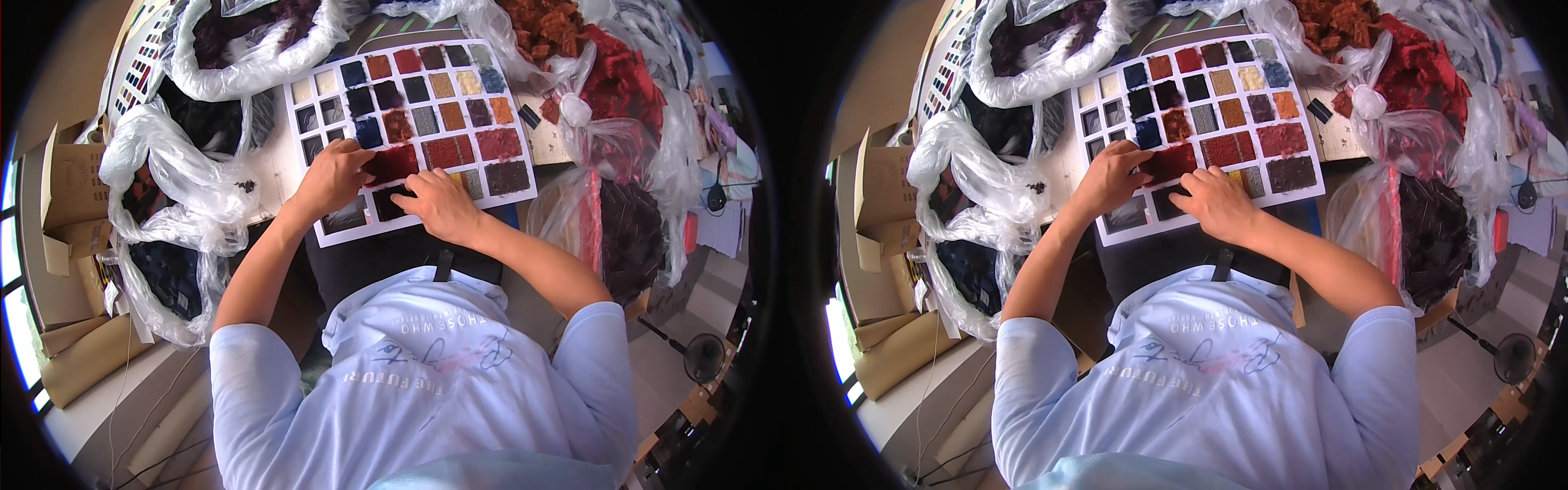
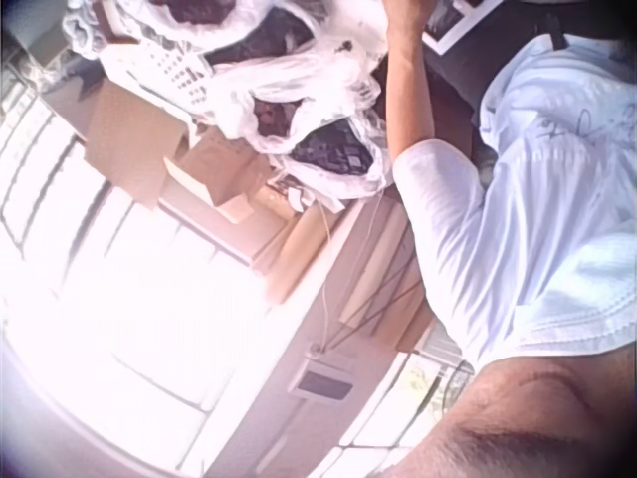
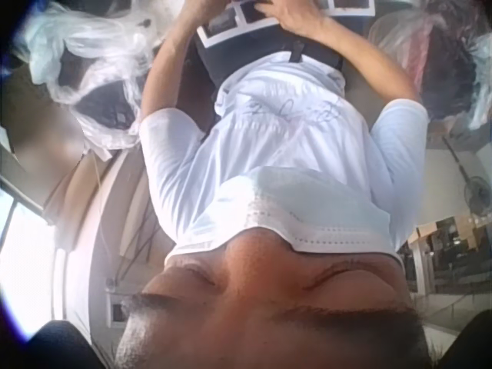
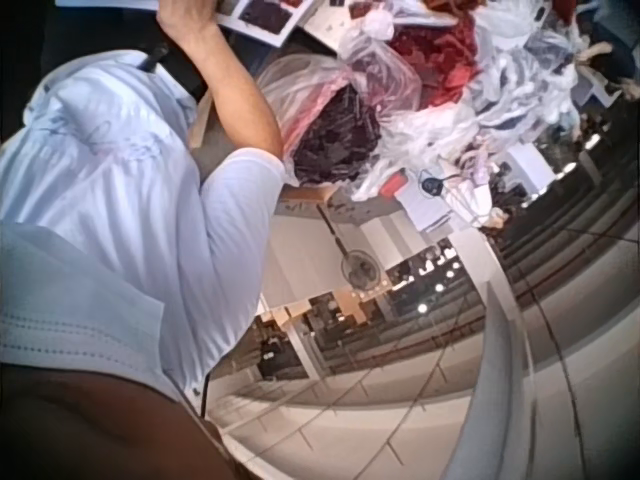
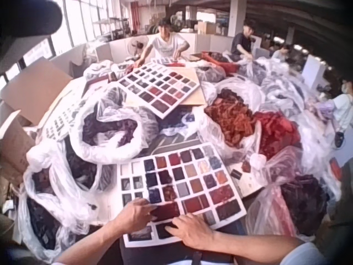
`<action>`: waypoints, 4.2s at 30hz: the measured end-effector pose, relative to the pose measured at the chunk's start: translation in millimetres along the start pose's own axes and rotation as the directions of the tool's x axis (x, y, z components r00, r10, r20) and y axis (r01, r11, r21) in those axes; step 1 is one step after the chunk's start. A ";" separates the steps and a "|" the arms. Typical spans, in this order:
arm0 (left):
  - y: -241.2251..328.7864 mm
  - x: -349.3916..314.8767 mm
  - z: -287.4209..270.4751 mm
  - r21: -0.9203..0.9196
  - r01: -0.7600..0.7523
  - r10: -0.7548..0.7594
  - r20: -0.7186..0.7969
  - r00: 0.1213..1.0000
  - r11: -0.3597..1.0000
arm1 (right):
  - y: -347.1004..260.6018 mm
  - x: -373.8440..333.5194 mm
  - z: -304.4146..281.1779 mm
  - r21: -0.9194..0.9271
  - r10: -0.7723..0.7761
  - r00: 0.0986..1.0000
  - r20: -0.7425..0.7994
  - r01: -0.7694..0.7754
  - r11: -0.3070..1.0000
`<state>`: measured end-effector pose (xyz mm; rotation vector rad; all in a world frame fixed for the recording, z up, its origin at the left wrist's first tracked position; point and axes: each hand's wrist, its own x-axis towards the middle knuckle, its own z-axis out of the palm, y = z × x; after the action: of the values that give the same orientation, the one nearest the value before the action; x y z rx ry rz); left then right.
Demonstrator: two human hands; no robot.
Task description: Sorting and organizing various fabric swatches onto a sample board.
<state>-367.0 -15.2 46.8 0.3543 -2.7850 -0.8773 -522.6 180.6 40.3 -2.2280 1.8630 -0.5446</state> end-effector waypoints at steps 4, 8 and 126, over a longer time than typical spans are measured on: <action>-4.1 2.7 -6.7 -0.019 -0.053 0.054 0.067 0.996 0.998 | -1.8 3.4 4.5 -0.003 0.009 0.999 -0.032 -0.009 1.000; -4.0 3.4 -1.4 0.025 -0.118 0.117 0.056 0.992 0.993 | -1.8 15.6 2.1 0.047 0.001 1.000 0.017 -0.002 0.999; -50.6 -327.6 -55.0 -0.899 0.354 -0.959 -0.282 -0.013 0.259 | 132.8 -112.4 -52.1 0.997 0.784 0.617 0.072 -0.027 -0.070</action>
<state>-32.7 8.6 23.2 1.7177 -0.9826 -1.2025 -679.9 269.3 21.0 -0.3577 1.3519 -1.7748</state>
